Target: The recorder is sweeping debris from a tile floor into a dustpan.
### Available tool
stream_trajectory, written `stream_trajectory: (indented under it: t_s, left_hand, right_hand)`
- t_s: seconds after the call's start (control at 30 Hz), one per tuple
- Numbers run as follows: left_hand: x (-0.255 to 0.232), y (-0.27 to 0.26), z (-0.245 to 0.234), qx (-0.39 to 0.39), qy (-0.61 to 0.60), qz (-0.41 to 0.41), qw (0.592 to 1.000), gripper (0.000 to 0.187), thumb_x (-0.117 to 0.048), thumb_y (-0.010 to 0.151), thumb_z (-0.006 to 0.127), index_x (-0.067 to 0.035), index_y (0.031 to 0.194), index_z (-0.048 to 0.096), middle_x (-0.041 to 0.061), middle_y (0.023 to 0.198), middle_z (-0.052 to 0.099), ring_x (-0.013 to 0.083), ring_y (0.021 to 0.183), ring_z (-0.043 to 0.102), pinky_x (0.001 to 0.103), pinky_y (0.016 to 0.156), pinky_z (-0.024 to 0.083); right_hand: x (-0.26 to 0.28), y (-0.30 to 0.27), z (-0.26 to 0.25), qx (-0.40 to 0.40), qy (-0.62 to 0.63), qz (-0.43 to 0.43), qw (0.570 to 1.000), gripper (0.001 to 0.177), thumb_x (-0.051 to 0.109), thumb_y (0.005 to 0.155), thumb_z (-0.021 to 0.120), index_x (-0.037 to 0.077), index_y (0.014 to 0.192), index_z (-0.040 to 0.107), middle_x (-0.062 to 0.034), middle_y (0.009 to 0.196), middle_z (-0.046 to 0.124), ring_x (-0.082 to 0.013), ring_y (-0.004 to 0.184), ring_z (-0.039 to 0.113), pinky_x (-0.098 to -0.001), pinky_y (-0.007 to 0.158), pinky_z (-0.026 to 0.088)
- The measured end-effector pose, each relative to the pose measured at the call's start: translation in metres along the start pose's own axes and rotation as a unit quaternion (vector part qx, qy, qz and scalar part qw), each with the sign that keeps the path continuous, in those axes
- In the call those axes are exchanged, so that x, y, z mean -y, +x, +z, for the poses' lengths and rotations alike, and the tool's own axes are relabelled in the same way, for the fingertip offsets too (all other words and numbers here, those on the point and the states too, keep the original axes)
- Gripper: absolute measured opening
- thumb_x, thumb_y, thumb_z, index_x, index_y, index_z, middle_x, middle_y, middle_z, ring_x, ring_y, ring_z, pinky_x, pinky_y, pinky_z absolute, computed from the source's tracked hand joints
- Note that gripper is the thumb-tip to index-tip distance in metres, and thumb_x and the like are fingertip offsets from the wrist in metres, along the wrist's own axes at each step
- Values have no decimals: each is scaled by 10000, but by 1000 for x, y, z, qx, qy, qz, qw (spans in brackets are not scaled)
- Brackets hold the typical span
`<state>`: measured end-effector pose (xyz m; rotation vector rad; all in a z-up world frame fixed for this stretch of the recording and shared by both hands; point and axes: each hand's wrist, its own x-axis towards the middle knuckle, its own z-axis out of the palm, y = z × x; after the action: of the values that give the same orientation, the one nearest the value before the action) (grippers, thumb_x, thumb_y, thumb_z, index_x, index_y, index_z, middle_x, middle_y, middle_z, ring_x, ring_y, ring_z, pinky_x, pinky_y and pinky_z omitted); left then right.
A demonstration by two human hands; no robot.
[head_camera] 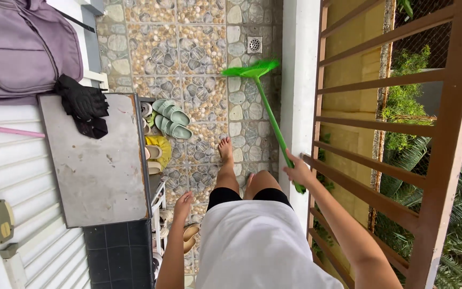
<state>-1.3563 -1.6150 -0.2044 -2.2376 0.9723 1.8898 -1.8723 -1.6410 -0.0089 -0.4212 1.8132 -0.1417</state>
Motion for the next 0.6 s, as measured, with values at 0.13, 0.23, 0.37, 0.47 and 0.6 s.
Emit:
stream_trajectory:
  t_s: [0.13, 0.23, 0.37, 0.47, 0.6]
  left_hand:
    - [-69, 5, -9, -34, 17, 76, 996, 390, -296, 982, 624, -112, 1315, 709, 88, 1337, 720, 213, 1222, 666, 327, 1029, 477]
    - [-99, 24, -6, -17, -35, 69, 997, 410, -275, 970, 634, -91, 1331, 691, 93, 1343, 702, 210, 1236, 644, 319, 1022, 465]
    - [-105, 6, 1, -33, -84, 129, 988, 414, -306, 1002, 659, -22, 1303, 676, 102, 1378, 663, 193, 1274, 613, 303, 1049, 438]
    - [-88, 8, 6, -97, -61, 61, 992, 424, -305, 961, 681, -37, 1289, 708, 135, 1241, 751, 233, 1138, 688, 328, 994, 494]
    - [-100, 4, 18, -50, -11, 46, 998, 423, -311, 953, 670, -46, 1279, 710, 120, 1223, 754, 207, 1121, 694, 322, 995, 488]
  right_hand:
    - [45, -55, 20, 108, 174, 2, 979, 841, 18, 923, 646, 297, 1620, 266, -26, 681, 536, -114, 487, 464, -295, 412, 411]
    - [87, 21, 59, 275, 405, 10, 872, 789, 23, 960, 588, 305, 1626, 273, -7, 735, 512, -66, 467, 421, -236, 375, 359]
    - [199, 159, 154, 453, 685, 127, 556, 413, 85, 1046, 505, 210, 1435, 444, -57, 821, 517, -60, 533, 500, -177, 411, 440]
    - [266, 272, 198, 517, 683, 182, 483, 123, 158, 1081, 516, 57, 1041, 459, -36, 772, 517, -73, 530, 495, -207, 466, 466]
    - [210, 295, 81, 481, 750, 147, 430, 154, 137, 1082, 471, -11, 1042, 489, -42, 701, 504, -78, 517, 494, -217, 465, 472]
